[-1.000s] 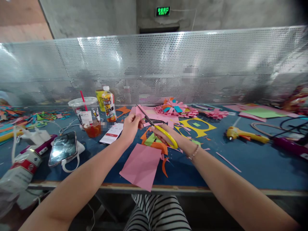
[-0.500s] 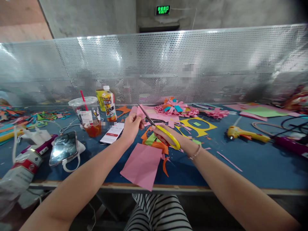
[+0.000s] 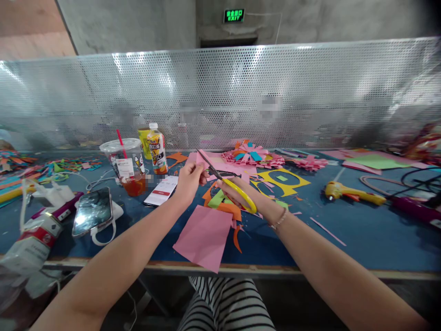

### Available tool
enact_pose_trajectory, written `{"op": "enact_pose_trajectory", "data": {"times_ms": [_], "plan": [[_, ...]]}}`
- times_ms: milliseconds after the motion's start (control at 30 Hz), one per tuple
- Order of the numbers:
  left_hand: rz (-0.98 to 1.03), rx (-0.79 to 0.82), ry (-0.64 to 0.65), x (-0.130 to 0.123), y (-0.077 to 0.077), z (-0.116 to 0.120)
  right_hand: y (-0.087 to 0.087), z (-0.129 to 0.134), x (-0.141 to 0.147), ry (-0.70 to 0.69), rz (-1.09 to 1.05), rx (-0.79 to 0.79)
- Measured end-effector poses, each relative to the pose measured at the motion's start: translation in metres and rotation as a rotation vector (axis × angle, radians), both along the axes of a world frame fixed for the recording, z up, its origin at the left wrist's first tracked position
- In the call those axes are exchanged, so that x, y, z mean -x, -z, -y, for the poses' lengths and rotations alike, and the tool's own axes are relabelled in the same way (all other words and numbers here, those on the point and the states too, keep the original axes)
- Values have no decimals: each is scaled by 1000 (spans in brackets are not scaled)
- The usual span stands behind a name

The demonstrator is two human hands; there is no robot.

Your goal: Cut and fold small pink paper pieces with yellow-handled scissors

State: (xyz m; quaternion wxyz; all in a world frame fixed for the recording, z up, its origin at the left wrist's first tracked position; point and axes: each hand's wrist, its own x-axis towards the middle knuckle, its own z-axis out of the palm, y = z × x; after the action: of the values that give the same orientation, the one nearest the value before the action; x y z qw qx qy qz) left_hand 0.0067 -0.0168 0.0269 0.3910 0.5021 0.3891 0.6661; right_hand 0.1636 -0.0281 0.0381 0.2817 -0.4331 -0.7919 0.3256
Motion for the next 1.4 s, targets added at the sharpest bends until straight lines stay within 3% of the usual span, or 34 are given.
{"op": "enact_pose_trajectory", "data": {"times_ms": [233,667,900,1000,1400], "plan": [[-82,-21,62,0,3,2,-2,4,-3,-110,-15,4],[-14,60,89,-1,-1,3,-2,0,4,39,52,5],[-19,35,131,-1,2,1,5,-5,-1,-36,-51,110],[-50,32,169,-1,4,2,8,-9,-4,-92,-44,79],[-23,68,218,-2,2,3,7,-9,-5,-60,-30,11]]}}
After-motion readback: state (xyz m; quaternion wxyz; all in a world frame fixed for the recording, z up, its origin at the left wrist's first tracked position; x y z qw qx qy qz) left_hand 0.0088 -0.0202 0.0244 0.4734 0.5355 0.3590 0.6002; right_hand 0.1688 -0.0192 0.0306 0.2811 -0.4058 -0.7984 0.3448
